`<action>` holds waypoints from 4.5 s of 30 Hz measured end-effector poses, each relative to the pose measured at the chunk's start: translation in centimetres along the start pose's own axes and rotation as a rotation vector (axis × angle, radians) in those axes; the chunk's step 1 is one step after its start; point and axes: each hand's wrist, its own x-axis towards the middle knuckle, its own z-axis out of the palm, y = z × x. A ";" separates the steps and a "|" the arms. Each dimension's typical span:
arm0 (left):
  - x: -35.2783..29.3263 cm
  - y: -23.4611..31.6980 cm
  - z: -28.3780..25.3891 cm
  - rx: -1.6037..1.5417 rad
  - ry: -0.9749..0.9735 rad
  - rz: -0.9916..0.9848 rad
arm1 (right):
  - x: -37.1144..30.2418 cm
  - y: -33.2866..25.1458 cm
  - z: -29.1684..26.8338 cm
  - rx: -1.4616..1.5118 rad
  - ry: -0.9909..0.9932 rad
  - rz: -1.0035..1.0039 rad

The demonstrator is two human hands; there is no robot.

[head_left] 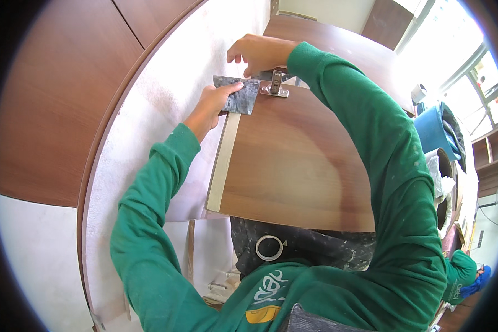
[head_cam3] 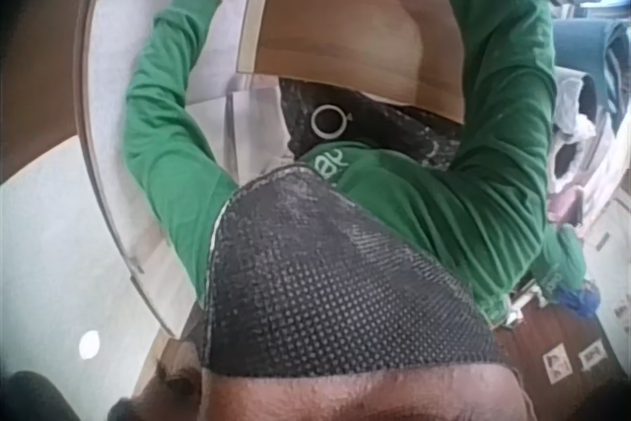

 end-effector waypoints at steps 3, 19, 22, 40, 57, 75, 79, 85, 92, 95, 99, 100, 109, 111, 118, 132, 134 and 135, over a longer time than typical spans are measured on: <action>0.4 -0.4 -0.2 -0.005 -0.009 0.001 | 0.5 0.3 -0.3 0.019 -0.053 0.094; -0.5 0.4 0.1 0.007 0.027 -0.026 | 1.7 0.1 0.0 0.146 -0.323 0.227; -0.3 0.3 0.1 0.011 0.022 -0.023 | 1.9 0.5 0.0 0.128 -0.319 0.224; -0.4 0.1 -0.1 0.022 -0.015 -0.023 | 0.7 -1.0 0.0 -0.014 -0.215 0.019; -0.4 0.1 -0.1 0.043 0.003 -0.011 | 0.8 -1.7 0.4 -0.033 -0.209 0.053; -1.0 0.5 0.2 -0.028 -0.007 0.017 | -0.8 -1.4 -1.6 0.473 -0.091 0.057; -0.7 0.3 0.2 -0.021 0.039 0.004 | -0.9 -1.0 -5.8 0.563 0.234 0.015; 1.2 -1.1 -1.5 -0.146 -0.141 -0.073 | -10.3 -1.3 -10.7 0.160 0.169 0.195; -0.6 0.3 -6.4 -0.509 0.027 0.023 | -31.2 -13.5 -13.2 0.058 0.147 0.765; -3.4 1.9 -6.3 -0.577 0.030 0.118 | -41.1 -20.4 -12.6 0.100 0.356 0.843; -5.1 1.2 -9.6 -0.517 0.030 0.190 | -54.0 -28.3 -6.5 0.349 0.771 1.142; -6.6 1.5 -8.5 -0.522 0.061 0.225 | -56.0 -30.0 -4.3 0.358 0.839 1.214; -6.7 -0.1 -5.1 -0.374 -0.001 0.279 | -71.7 -40.2 21.2 0.765 1.203 1.922; -8.6 1.3 -4.5 -0.268 -0.002 0.384 | -69.4 -39.1 22.9 0.852 1.145 1.939; -5.9 0.0 -8.0 0.010 -0.017 0.264 | -66.9 -38.4 27.2 1.076 1.328 1.788; -22.3 3.2 5.2 0.063 0.258 0.325 | -65.5 -37.1 29.5 1.143 1.059 1.794; -22.9 2.9 5.7 0.176 0.195 0.376 | -65.2 -37.1 29.6 1.133 1.029 1.789; -23.1 2.6 5.0 0.148 0.207 0.373 | -65.0 -36.8 30.1 1.127 1.016 1.775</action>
